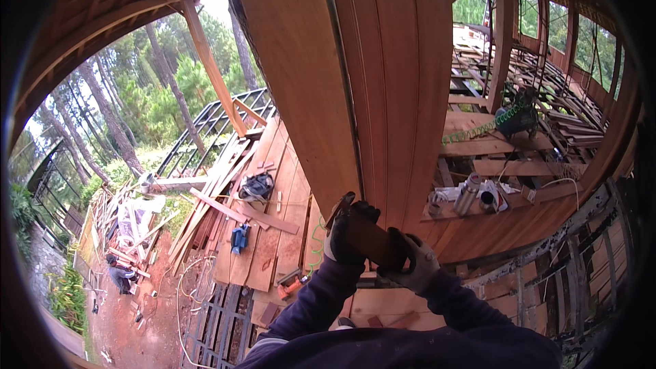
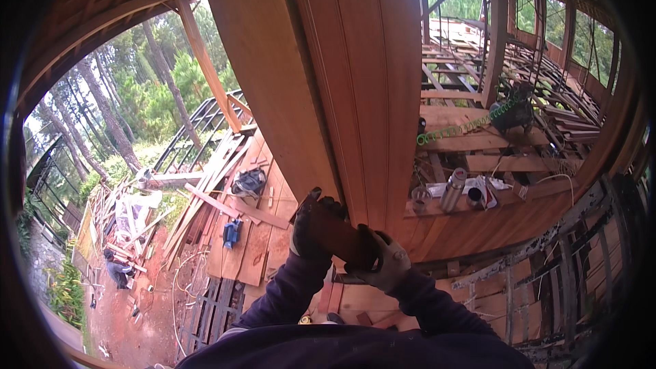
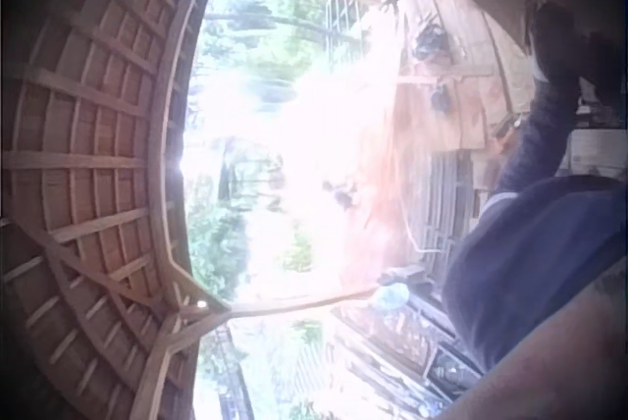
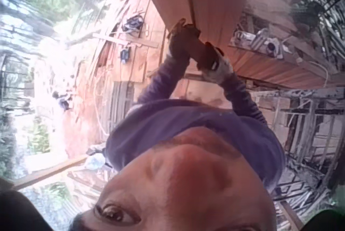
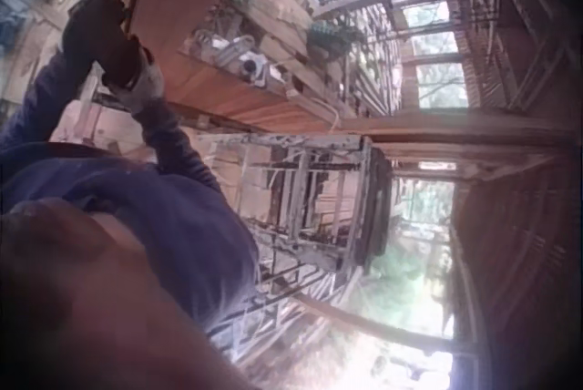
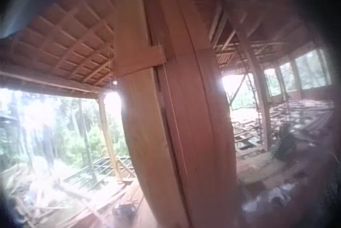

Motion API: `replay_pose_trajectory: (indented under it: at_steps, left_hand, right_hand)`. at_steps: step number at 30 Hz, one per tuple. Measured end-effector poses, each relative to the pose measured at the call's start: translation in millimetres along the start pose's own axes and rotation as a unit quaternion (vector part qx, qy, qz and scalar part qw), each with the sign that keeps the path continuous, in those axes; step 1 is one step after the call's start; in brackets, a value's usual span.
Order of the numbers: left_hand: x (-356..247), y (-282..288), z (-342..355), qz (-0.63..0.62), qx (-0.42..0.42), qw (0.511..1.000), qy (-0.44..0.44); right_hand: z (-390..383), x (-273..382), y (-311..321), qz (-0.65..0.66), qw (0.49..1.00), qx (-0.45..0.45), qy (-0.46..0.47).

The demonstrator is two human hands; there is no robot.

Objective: The person uses a nail gun to fasten wooden planks to a vertical beam, then uses a hand plane to smooth a plank, and finally fits the plank into place on the structure. The person handles wooden planks, a nail gun, and a hand plane throughout the task.

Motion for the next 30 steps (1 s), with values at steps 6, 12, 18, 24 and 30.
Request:
replay_pose_trajectory:
  at_steps: [6, 12, 18, 24, 30]
  left_hand:
    - [-90.9, -106.1, 76.1, -0.009, 0.156, 0.979, -0.134]
    - [-150.8, -185.6, 131.0, -0.031, 0.246, 0.951, -0.184]
    - [-177.6, -190.8, 166.6, 0.242, 0.251, 0.911, -0.222]
    - [-176.6, -223.0, 186.9, 0.098, 0.251, 0.953, -0.143]
    - [-179.9, -233.0, 194.6, 0.199, 0.265, 0.92, -0.21]
  right_hand:
    - [76.1, 116.2, 50.6, -0.171, 0.964, -0.068, 0.193]
    - [129.0, 192.9, 94.1, -0.311, 0.882, -0.165, 0.313]
    - [168.5, 258.4, 122.9, -0.308, 0.86, -0.22, 0.341]
    - [184.3, 286.0, 138.5, -0.436, 0.771, -0.251, 0.39]
    - [201.9, 295.1, 154.4, -0.373, 0.809, -0.209, 0.403]
Point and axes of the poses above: each hand's wrist, its own z-axis towards the middle knuckle, its own y-axis out of the back of the hand, x = y × z, the point moved 4 cm from there along z, towards the middle knuckle, and after that the axes turned 6 degrees about z, right-handed, at the moved point
